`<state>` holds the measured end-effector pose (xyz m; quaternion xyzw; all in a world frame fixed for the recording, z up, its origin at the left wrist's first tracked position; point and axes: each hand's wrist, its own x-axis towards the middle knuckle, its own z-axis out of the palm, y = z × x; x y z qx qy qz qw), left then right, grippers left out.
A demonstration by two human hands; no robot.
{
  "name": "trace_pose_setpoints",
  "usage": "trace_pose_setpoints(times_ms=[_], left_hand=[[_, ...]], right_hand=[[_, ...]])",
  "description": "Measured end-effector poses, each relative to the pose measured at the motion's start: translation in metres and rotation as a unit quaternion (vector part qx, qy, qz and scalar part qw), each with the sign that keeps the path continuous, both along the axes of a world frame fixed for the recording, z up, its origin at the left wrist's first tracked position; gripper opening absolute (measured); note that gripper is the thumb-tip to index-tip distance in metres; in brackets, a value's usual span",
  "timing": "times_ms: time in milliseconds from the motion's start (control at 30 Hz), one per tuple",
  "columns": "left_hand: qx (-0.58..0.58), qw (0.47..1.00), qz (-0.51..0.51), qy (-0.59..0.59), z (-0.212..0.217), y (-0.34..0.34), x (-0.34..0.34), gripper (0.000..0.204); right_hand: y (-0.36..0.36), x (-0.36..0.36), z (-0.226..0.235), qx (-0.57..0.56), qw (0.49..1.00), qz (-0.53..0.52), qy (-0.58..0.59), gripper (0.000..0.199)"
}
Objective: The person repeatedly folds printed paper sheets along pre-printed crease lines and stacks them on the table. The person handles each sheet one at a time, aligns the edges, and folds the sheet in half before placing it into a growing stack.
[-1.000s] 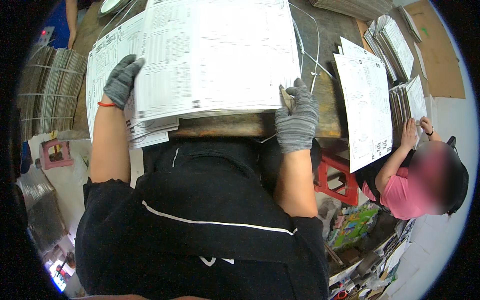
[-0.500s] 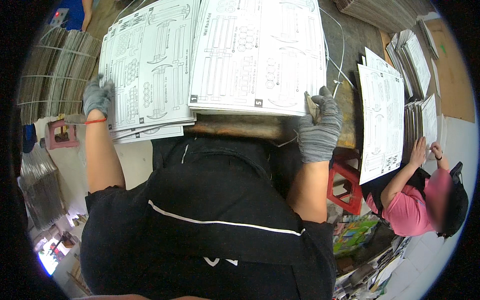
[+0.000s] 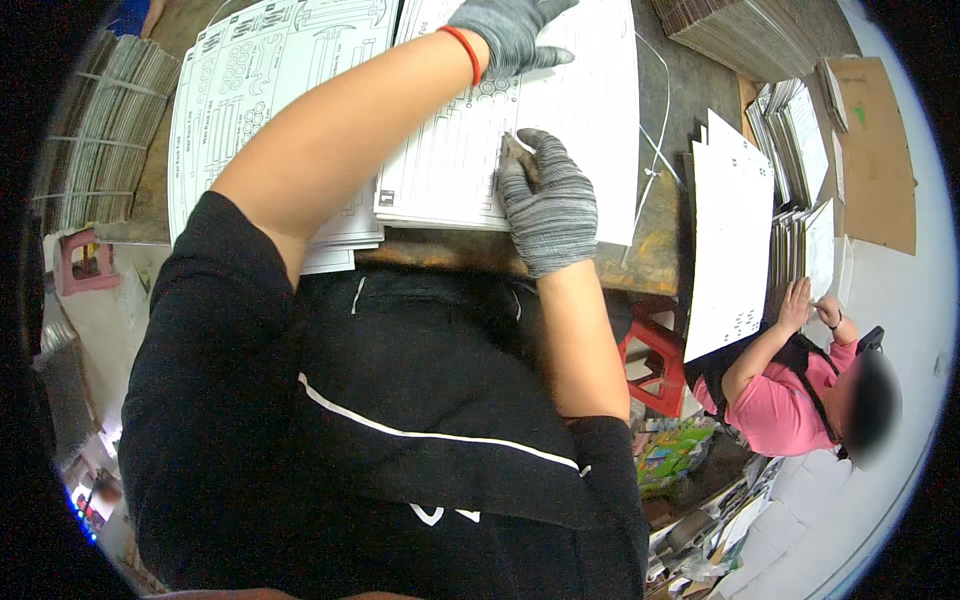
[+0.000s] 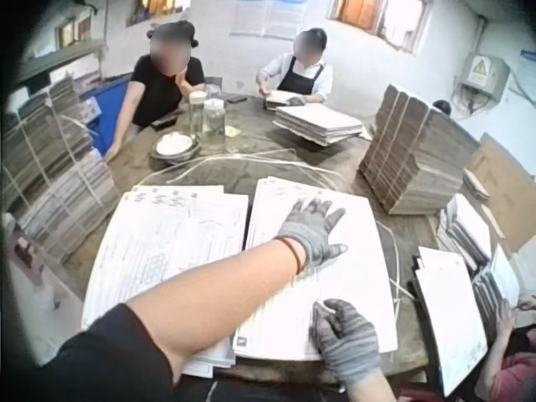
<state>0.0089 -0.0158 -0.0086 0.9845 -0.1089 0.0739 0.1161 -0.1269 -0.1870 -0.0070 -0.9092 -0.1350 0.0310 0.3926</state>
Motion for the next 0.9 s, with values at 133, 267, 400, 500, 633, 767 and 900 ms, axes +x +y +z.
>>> trace_pose_setpoints(times_ms=[133,267,400,500,633,767,900], left_hand=[[-0.021,0.979,0.079,-0.187,-0.049,-0.008,0.002,0.064],[-0.012,0.996,0.0,0.09,-0.007,-0.003,-0.003,0.076],[0.0,0.996,-0.004,0.094,-0.006,0.0,-0.004,0.075],[-0.01,0.997,0.007,0.081,-0.01,0.003,-0.003,0.075],[-0.02,0.997,0.013,0.072,-0.013,0.002,-0.002,0.076],[-0.017,0.997,0.01,0.072,-0.014,0.0,-0.001,0.076],[-0.009,0.997,0.014,0.077,-0.013,0.0,0.0,0.076]], right_hand=[[0.011,0.012,-0.01,-0.023,1.0,-0.008,-0.009,0.024],[0.009,0.014,-0.02,-0.024,0.999,-0.028,-0.029,0.02],[0.023,0.01,-0.011,-0.124,0.986,-0.023,-0.107,0.017],[0.024,0.016,-0.014,-0.128,0.989,-0.005,-0.078,0.016],[0.019,0.004,-0.01,-0.121,0.99,0.01,-0.068,0.015],[0.004,-0.028,-0.003,-0.125,0.988,0.037,-0.079,0.013],[-0.003,-0.039,0.001,-0.083,0.994,0.053,-0.042,0.011]])
